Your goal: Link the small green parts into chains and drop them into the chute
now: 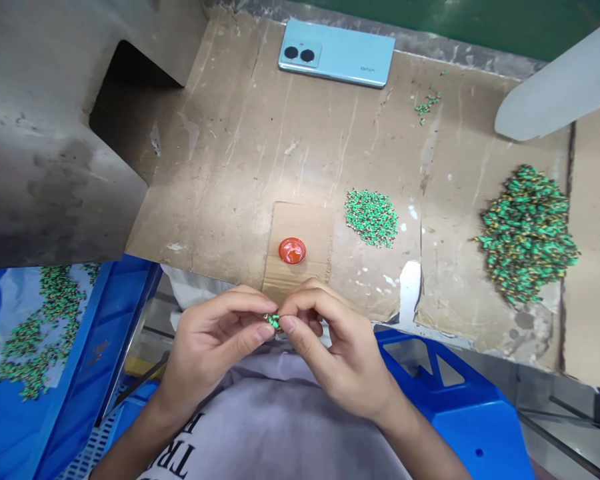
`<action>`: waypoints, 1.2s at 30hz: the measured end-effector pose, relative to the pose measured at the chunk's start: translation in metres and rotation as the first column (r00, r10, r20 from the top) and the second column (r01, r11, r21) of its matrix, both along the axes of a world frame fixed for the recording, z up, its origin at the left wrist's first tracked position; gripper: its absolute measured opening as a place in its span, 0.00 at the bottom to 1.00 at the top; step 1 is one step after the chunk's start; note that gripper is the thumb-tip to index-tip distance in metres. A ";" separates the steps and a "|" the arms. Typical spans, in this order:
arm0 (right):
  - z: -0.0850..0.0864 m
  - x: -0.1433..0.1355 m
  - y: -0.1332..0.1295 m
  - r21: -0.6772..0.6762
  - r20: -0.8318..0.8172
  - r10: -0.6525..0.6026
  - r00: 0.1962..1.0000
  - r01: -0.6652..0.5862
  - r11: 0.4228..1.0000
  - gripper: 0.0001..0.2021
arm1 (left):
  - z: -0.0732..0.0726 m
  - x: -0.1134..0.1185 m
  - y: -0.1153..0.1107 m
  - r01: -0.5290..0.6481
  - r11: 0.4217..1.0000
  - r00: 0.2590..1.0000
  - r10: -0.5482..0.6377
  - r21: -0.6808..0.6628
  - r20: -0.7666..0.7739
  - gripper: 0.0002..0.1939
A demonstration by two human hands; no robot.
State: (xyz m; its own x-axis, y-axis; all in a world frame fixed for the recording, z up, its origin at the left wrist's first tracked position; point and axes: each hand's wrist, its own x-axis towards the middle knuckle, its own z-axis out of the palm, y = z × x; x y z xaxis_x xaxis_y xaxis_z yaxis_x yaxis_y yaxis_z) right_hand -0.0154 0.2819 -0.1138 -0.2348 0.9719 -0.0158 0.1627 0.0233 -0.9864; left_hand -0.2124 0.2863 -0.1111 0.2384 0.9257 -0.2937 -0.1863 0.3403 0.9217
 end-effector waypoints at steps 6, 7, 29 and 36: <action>-0.013 0.030 0.007 0.258 0.345 -0.212 0.915 0.125 0.958 0.07 | -0.005 -0.009 -0.005 0.028 0.987 0.958 0.019 0.161 -0.287 0.08; -0.015 0.037 0.007 0.285 0.397 -0.221 0.891 0.109 0.952 0.07 | -0.006 -0.010 -0.005 0.054 0.972 0.934 0.031 0.227 -0.356 0.09; -0.031 0.051 -0.003 0.294 0.425 -0.177 0.888 0.050 0.954 0.06 | -0.013 -0.002 -0.003 0.079 0.931 0.920 0.069 0.357 -0.385 0.08; -0.007 0.025 -0.011 0.194 0.137 -0.103 0.985 0.075 0.978 0.08 | -0.008 0.007 -0.008 0.036 0.997 0.999 -0.034 0.073 -0.033 0.07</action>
